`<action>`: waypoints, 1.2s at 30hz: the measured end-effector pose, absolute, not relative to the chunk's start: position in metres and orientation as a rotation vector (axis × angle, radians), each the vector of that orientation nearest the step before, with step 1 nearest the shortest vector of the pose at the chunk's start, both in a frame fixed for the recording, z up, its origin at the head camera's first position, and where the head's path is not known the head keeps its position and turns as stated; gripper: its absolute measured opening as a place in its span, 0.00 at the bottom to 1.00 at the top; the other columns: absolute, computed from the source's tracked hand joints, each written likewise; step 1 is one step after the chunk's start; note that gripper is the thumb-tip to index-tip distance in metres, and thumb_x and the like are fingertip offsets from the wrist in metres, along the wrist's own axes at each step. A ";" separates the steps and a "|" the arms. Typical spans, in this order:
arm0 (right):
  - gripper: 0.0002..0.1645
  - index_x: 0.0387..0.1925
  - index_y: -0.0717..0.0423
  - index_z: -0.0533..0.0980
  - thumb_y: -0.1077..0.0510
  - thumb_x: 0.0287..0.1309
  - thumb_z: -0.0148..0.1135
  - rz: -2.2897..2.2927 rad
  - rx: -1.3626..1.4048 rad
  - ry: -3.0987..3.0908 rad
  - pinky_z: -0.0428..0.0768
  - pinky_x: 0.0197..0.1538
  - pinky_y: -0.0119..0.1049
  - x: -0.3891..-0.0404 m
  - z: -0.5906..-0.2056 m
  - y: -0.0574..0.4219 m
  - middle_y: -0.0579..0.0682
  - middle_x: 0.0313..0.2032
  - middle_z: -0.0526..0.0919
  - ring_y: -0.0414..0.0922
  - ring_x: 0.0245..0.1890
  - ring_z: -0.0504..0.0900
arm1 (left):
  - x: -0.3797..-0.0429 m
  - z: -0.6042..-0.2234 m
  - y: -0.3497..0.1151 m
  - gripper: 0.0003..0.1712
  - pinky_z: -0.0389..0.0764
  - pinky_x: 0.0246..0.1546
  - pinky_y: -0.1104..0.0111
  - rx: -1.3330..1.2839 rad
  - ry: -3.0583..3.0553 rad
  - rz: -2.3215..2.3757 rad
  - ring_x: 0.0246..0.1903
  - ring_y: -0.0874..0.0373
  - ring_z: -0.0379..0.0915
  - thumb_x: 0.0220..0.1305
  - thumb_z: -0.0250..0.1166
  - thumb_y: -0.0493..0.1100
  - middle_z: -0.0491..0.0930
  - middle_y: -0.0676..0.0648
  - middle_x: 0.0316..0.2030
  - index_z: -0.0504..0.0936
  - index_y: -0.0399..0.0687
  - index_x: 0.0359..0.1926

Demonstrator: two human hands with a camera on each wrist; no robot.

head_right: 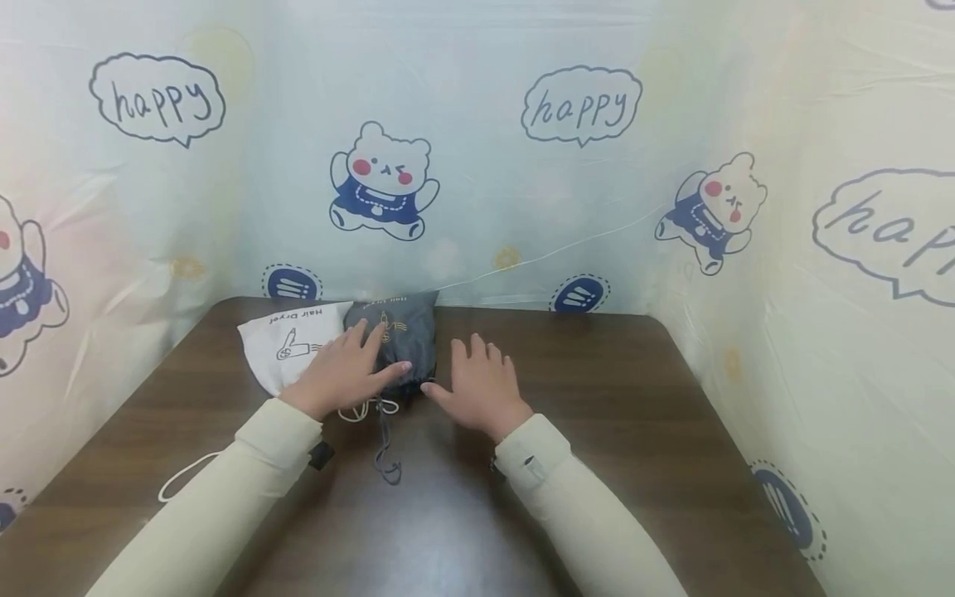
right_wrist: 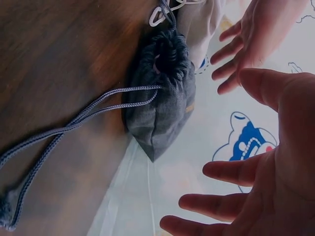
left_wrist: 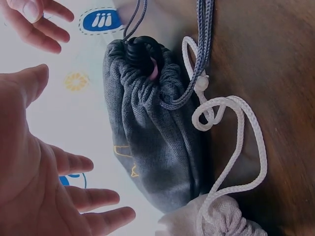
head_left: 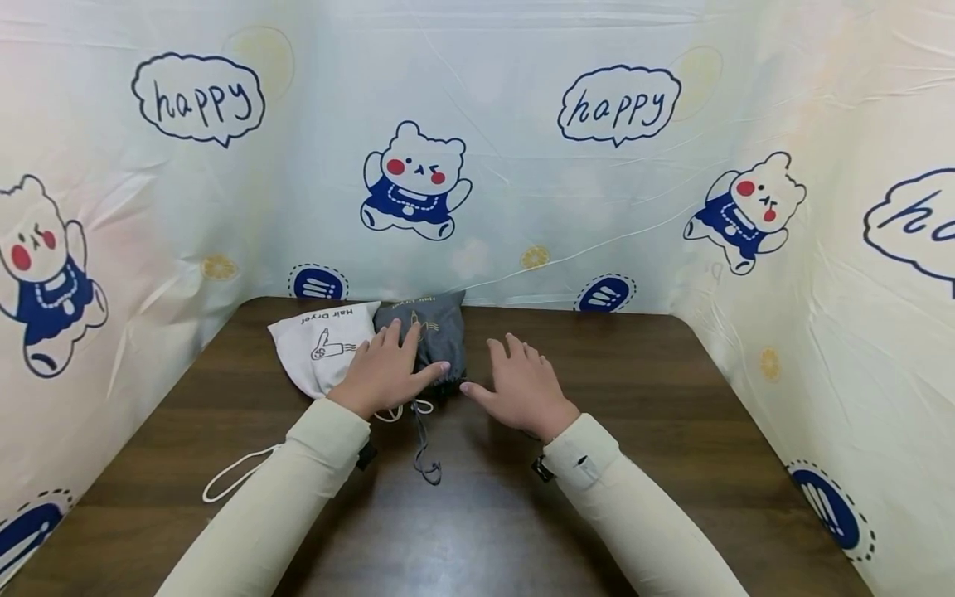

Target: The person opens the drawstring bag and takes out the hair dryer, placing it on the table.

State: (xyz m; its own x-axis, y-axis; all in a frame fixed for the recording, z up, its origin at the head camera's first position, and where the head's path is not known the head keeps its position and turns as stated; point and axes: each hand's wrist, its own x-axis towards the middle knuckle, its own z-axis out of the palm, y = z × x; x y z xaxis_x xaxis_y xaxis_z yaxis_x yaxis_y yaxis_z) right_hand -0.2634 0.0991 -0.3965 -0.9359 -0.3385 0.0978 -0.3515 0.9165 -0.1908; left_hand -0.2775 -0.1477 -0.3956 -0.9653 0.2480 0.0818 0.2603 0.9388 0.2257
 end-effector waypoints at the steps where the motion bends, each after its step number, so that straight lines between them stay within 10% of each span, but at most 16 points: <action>1: 0.55 0.79 0.51 0.59 0.21 0.65 0.51 0.318 0.546 -3.013 0.65 0.73 0.63 -0.265 -0.397 0.098 0.62 0.78 0.60 0.63 0.75 0.64 | -0.278 -0.396 -0.147 0.57 0.57 0.70 0.32 -0.402 -3.042 -0.365 0.76 0.28 0.50 0.70 0.48 0.78 0.51 0.28 0.78 0.52 0.43 0.82; 36: 0.51 0.77 0.54 0.62 0.24 0.67 0.52 0.298 0.582 -3.015 0.77 0.62 0.59 -0.285 -0.408 0.060 0.59 0.71 0.69 0.60 0.65 0.75 | -0.313 -0.406 -0.148 0.54 0.59 0.71 0.34 -0.358 -2.993 -0.432 0.76 0.27 0.50 0.74 0.45 0.75 0.49 0.26 0.78 0.51 0.39 0.81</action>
State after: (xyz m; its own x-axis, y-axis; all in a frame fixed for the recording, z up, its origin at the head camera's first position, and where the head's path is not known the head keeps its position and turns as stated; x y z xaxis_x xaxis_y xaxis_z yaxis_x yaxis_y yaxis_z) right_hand -0.2854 0.0604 -0.4081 -0.9272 -0.3631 0.0919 -0.3741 0.9102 -0.1780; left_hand -0.3129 -0.1476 -0.4063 -0.9677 0.2170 0.1280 0.2444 0.9322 0.2669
